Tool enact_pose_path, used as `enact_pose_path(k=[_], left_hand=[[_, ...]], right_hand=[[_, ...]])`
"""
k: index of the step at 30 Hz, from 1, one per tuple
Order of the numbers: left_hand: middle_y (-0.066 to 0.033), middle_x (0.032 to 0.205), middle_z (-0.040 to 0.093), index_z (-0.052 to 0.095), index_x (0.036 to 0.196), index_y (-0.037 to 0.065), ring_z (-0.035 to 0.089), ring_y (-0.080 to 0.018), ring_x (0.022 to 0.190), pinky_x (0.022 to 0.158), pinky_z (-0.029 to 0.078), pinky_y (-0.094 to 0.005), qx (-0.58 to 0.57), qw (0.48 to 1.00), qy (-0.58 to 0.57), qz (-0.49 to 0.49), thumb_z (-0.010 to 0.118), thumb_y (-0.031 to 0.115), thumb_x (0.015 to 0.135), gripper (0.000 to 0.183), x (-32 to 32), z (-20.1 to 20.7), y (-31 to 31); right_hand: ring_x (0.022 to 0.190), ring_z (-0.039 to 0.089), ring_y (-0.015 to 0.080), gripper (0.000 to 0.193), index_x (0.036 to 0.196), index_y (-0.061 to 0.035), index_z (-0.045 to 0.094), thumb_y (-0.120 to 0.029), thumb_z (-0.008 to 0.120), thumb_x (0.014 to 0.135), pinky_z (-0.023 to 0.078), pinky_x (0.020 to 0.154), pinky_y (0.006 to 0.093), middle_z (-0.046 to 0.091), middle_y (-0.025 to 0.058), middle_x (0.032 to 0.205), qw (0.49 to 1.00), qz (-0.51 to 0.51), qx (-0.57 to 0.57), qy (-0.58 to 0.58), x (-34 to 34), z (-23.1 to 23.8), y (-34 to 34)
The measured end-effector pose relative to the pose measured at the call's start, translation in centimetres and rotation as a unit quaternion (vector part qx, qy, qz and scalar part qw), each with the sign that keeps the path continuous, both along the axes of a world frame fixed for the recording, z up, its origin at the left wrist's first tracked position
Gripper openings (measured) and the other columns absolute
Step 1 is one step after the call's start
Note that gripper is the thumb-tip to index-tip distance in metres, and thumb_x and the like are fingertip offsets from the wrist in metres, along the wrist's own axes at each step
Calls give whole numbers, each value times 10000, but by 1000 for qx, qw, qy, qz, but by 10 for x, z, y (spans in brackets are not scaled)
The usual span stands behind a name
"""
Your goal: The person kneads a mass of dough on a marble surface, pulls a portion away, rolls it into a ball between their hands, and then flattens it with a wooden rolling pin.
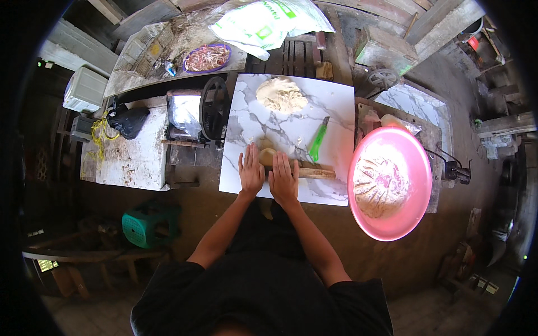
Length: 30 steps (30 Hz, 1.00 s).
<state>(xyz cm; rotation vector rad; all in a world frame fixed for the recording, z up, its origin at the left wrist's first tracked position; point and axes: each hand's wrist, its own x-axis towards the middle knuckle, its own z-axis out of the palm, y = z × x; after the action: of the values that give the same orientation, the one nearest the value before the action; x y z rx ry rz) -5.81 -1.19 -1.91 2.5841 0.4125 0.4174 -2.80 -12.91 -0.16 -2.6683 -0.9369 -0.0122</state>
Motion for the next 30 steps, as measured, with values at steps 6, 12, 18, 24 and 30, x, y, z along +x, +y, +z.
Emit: enact_pose_path(k=[6,12,18,24,30], left_hand=[[-165,1299,308,279,1266,0,245,-299,1229,997,141,-429,25,1000,-15,-6,360,120,769,518,15,3,7],[-177,1290,310,261,1281,30,228,-301,1233,998,144,-447,50,998,23,12,391,129,745,561,33,0,16],[-187,1312,260,206,1297,29,168,-292,1255,1010,95,-460,31,997,64,34,381,142,758,578,56,2,26],[-166,1321,255,204,1297,33,158,-276,1260,1019,62,-453,1,996,70,48,348,164,795,538,66,3,29],[-160,1320,259,230,1286,33,156,-267,1261,1021,61,-452,17,993,98,66,343,183,808,513,71,9,30]], right_hand=[[1232,246,208,456,1240,-23,331,-217,378,830,124,1001,450,307,89,1307,999,5,17,-29,16,0,8],[1224,258,203,448,1240,-48,340,-217,382,828,124,997,470,315,61,1304,998,12,11,-63,37,2,19],[1240,218,172,461,1242,-66,341,-234,380,815,93,1007,485,296,38,1317,995,17,-30,-89,63,1,31],[1268,149,156,484,1267,-105,318,-241,374,806,37,1011,500,230,25,1356,995,19,-55,-78,72,1,35],[1269,148,167,497,1275,-143,312,-245,385,794,28,1007,509,231,33,1355,995,0,-70,-66,76,2,40]])
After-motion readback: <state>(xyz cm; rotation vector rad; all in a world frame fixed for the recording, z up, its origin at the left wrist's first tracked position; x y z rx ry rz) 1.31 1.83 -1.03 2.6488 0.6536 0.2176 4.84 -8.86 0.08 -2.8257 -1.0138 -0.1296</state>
